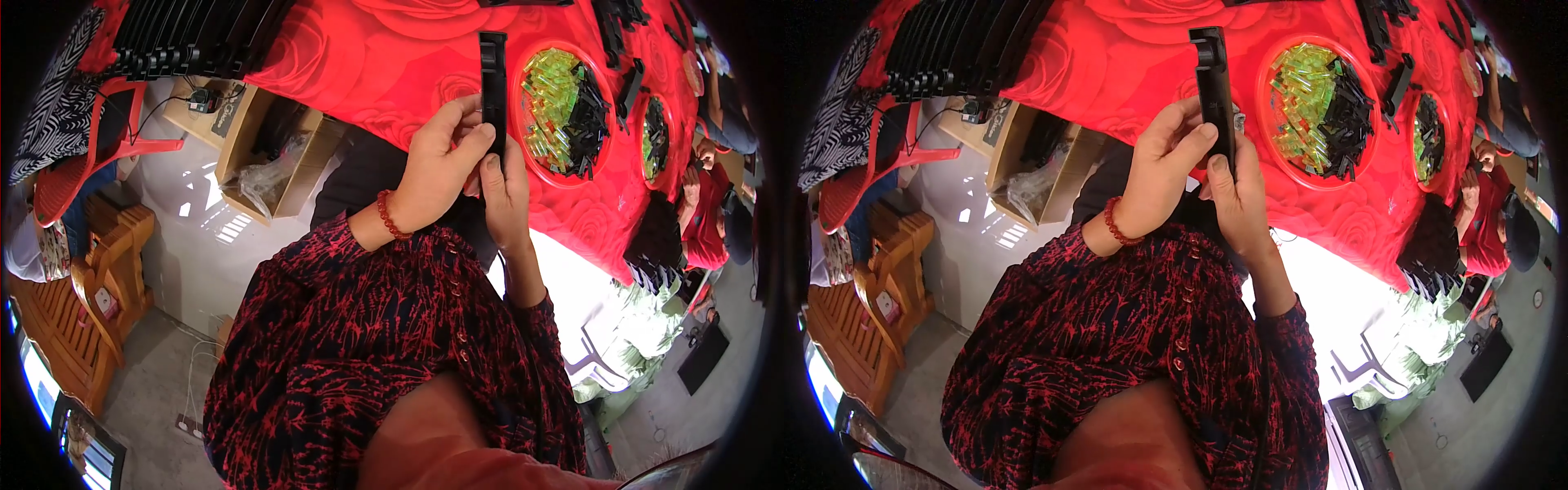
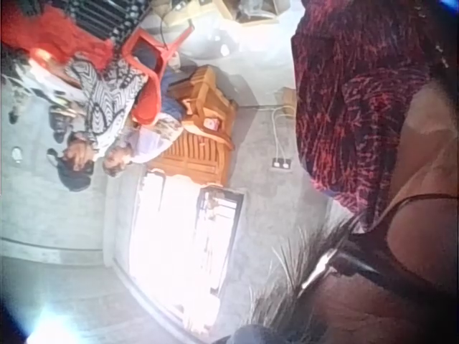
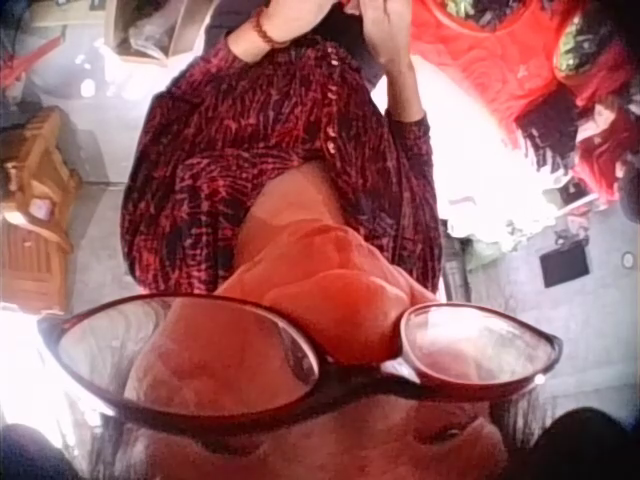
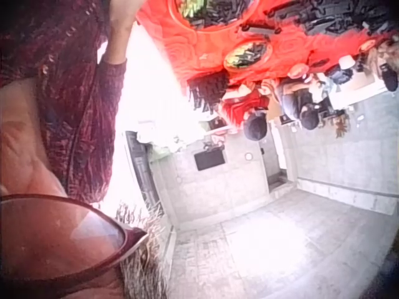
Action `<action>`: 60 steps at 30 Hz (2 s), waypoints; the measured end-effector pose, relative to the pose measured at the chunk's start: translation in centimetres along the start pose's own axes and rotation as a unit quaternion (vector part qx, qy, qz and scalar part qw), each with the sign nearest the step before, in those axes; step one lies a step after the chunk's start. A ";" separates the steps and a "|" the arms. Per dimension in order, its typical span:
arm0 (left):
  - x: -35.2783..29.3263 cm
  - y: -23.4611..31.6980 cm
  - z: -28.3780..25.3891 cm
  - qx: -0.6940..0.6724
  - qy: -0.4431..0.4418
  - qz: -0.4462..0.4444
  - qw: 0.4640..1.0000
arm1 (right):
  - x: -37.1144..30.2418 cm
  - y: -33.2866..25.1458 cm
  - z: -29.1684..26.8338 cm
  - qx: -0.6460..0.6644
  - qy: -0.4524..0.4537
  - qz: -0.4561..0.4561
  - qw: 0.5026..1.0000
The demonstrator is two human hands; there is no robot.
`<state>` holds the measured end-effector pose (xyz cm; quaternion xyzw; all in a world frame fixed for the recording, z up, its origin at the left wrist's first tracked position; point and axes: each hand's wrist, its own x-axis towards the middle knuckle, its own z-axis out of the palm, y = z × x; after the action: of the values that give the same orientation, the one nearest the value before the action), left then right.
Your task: The person assembles plastic components by taking small plastic inserts from a tray, fitting them into black plastic frames by hand, and setting the assembled parts on the table.
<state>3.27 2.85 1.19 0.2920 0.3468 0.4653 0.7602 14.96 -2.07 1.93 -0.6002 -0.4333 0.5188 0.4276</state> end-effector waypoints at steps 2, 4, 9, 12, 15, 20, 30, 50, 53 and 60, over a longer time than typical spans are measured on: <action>0.5 -0.6 0.3 0.061 0.026 0.043 0.997 | 0.0 0.1 0.4 0.012 0.005 -0.007 1.000; 0.8 -0.6 0.6 0.121 0.052 0.083 0.988 | -0.1 0.4 0.4 0.029 0.007 -0.011 1.000; 1.2 -0.3 1.2 0.216 0.083 0.086 0.969 | 0.0 1.7 0.8 -0.058 0.034 -0.112 0.991; 1.2 -0.3 1.4 0.230 0.071 0.121 0.963 | -0.1 1.7 0.6 -0.056 0.041 -0.111 0.991; 0.9 0.1 1.7 0.174 0.046 0.058 0.982 | -0.2 1.8 0.5 -0.059 0.050 -0.110 0.991; 1.0 -0.4 1.5 0.110 0.038 0.022 0.993 | -0.1 1.6 0.5 -0.086 0.064 -0.093 0.990; 1.2 -1.2 1.4 0.006 0.022 0.027 0.999 | 0.9 4.0 0.0 -0.203 0.103 -0.224 0.948; 4.3 -1.2 -1.8 -0.010 -0.163 -0.051 0.985 | -0.2 -1.2 -0.1 0.052 0.004 0.050 0.997; 5.1 -1.6 -1.9 -0.067 -0.162 -0.071 0.982 | 0.1 -1.0 0.3 0.040 -0.008 0.060 0.997; 6.3 -3.1 -2.7 -0.106 -0.136 -0.111 0.979 | 0.8 0.1 0.4 -0.037 0.035 -0.073 0.996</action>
<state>4.74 7.70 -4.43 0.2299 0.2188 0.3681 0.8739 14.61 -1.27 1.61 -0.6002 -0.4798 0.4487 0.4563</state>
